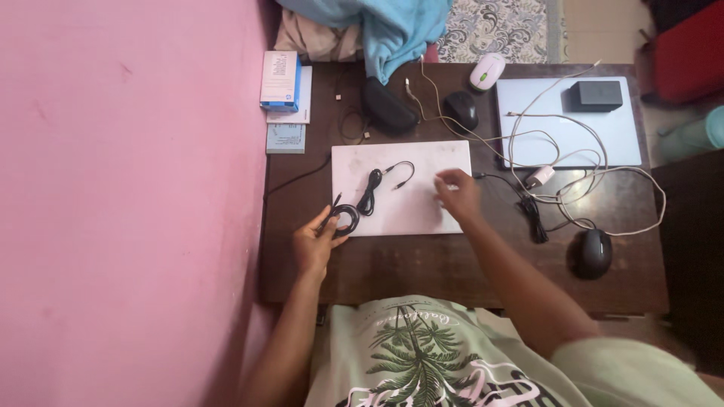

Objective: The person organizes several black cables on a desk. They coil each cable by hand, place it into a clear plastic bag, and then set the bagged cable aside. The person repeats this process for multiple cables.

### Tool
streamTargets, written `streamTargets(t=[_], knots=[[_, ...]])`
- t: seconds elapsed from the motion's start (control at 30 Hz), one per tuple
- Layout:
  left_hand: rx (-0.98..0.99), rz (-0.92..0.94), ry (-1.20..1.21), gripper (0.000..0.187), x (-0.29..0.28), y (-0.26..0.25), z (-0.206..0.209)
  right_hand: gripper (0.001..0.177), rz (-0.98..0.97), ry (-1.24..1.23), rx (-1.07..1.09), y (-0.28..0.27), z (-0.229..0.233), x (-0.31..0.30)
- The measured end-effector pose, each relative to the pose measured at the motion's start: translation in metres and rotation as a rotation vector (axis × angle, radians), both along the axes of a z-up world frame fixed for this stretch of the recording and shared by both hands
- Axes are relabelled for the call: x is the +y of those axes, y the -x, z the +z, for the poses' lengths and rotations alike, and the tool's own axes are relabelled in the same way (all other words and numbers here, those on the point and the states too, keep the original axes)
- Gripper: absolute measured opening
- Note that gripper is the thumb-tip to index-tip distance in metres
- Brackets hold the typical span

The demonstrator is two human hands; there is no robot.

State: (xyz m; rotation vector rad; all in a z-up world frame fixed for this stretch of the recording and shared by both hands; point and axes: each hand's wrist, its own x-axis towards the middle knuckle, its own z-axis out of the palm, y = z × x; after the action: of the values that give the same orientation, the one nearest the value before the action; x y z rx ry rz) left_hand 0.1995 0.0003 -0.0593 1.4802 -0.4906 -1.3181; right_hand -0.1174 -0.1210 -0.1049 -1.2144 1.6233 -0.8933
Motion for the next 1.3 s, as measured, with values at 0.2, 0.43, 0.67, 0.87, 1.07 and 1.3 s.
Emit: streamTargets(t=[0.2,0.43,0.67,0.87,1.07,1.3], knots=[[-0.045,-0.207,0.026,0.038,-0.031,0.024,-0.003,0.034,-0.160,-0.200,-0.322,0.086,0.007,0.102],[-0.092,-0.427,0.036,0.037,-0.077,0.072,-0.020,0.032,-0.558,-0.236,-0.732,0.140,0.022,0.223],[-0.019,-0.638,-0.028,0.037,-0.081,0.132,-0.027,0.048,-0.889,-0.176,-0.955,0.175,-0.020,0.350],[0.013,-0.900,-0.094,0.038,-0.018,0.225,-0.025,0.041,-0.523,-0.448,0.362,0.191,-0.046,0.351],[0.001,-0.951,-0.060,0.039,0.012,0.289,-0.037,0.062,-0.012,-0.456,0.814,0.243,-0.063,0.322],[-0.131,-0.877,-0.040,0.039,0.051,0.347,-0.049,0.068,0.305,-0.486,0.742,0.307,-0.143,0.315]])
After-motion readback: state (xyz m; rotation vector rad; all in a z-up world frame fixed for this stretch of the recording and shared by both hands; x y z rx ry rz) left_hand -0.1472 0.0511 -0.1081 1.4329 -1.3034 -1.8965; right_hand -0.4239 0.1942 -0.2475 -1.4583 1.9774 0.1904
